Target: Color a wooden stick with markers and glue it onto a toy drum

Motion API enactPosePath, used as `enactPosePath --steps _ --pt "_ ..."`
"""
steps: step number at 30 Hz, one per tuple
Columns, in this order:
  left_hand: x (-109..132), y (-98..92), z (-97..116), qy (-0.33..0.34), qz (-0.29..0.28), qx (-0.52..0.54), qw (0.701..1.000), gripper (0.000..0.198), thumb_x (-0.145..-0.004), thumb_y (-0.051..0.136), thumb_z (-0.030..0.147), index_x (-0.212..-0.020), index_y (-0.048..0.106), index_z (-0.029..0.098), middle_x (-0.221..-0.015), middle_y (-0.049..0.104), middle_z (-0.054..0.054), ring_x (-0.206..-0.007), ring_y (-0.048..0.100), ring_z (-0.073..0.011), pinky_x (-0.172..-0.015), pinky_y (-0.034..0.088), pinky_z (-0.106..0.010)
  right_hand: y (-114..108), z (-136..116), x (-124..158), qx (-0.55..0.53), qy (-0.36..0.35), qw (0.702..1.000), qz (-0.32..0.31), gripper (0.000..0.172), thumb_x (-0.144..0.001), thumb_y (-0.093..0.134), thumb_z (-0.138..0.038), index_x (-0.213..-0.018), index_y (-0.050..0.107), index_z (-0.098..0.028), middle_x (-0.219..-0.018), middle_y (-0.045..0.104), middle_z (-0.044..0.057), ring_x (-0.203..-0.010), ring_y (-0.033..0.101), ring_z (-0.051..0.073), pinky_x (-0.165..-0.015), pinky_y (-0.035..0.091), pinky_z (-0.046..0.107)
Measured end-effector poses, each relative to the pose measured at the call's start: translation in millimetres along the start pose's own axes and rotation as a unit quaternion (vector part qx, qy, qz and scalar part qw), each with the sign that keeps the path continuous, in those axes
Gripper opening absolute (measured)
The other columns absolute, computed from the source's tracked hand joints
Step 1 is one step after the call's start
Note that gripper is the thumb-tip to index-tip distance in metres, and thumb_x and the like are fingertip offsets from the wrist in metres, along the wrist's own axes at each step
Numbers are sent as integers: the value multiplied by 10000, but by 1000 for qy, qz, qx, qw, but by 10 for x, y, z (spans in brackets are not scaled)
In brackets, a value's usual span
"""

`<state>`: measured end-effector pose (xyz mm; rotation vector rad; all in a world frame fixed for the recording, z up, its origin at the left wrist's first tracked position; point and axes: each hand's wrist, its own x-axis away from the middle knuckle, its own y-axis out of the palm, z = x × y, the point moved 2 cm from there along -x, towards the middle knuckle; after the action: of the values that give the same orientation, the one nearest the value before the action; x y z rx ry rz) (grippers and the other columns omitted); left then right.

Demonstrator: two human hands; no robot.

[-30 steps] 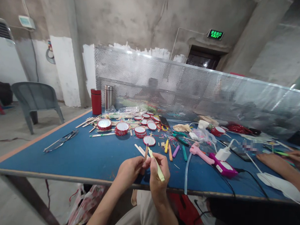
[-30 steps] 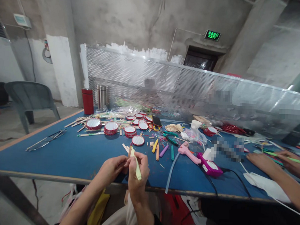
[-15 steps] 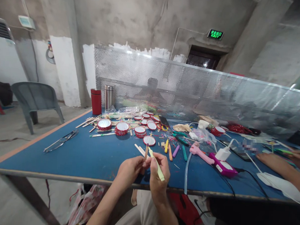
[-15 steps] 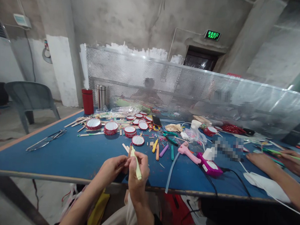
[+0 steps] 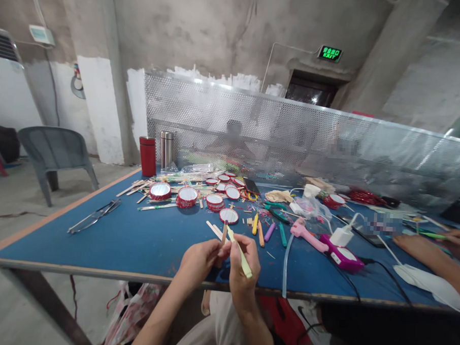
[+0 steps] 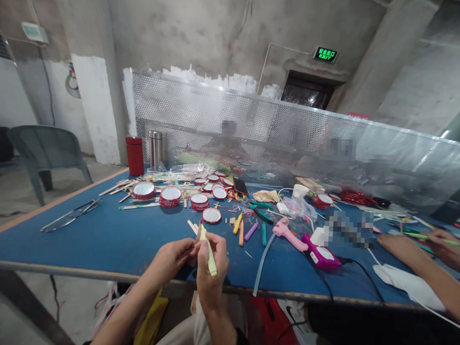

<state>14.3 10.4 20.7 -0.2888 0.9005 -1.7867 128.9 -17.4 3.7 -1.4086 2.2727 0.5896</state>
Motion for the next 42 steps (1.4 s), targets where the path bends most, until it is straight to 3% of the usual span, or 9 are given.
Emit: enactPosePath --steps 5,24,29,35,42 --pt "8 6 -10 10 5 2 1000 173 -803 431 229 -664 530 199 -631 617 36 -592 521 -105 -555 307 -184 4 13 4 10 5 1000 -19 172 -876 501 -334 -946 540 -182 -740 648 5 -644 629 134 -616 519 269" --pt "0 11 -11 2 -1 9 1000 196 -832 426 233 -707 574 207 -645 634 30 -613 545 -107 -569 310 -179 -4 -29 17 -12 10 1000 5 178 -889 492 -343 -954 530 -182 -670 615 -23 -574 603 124 -571 514 258" --pt "-4 19 -29 -6 7 -19 1000 213 -841 427 257 -674 549 203 -647 628 25 -606 539 -110 -545 285 -191 -3 -27 26 1 4 1000 -20 167 -882 499 -333 -940 541 -183 -659 614 -26 -557 600 119 -549 508 243" --pt "5 12 -13 -4 4 -8 1000 204 -834 416 232 -692 560 204 -650 632 26 -618 547 -109 -559 297 -188 -10 -30 23 -4 10 1000 1 171 -886 497 -336 -951 538 -182 -672 617 -21 -563 599 117 -551 504 241" --pt "7 5 3 -9 1 -25 1000 247 -858 394 268 -677 548 204 -651 632 23 -611 543 -114 -551 295 -196 1 -33 16 12 6 1000 -25 172 -879 491 -339 -925 535 -179 -668 617 -16 -574 606 127 -559 507 251"
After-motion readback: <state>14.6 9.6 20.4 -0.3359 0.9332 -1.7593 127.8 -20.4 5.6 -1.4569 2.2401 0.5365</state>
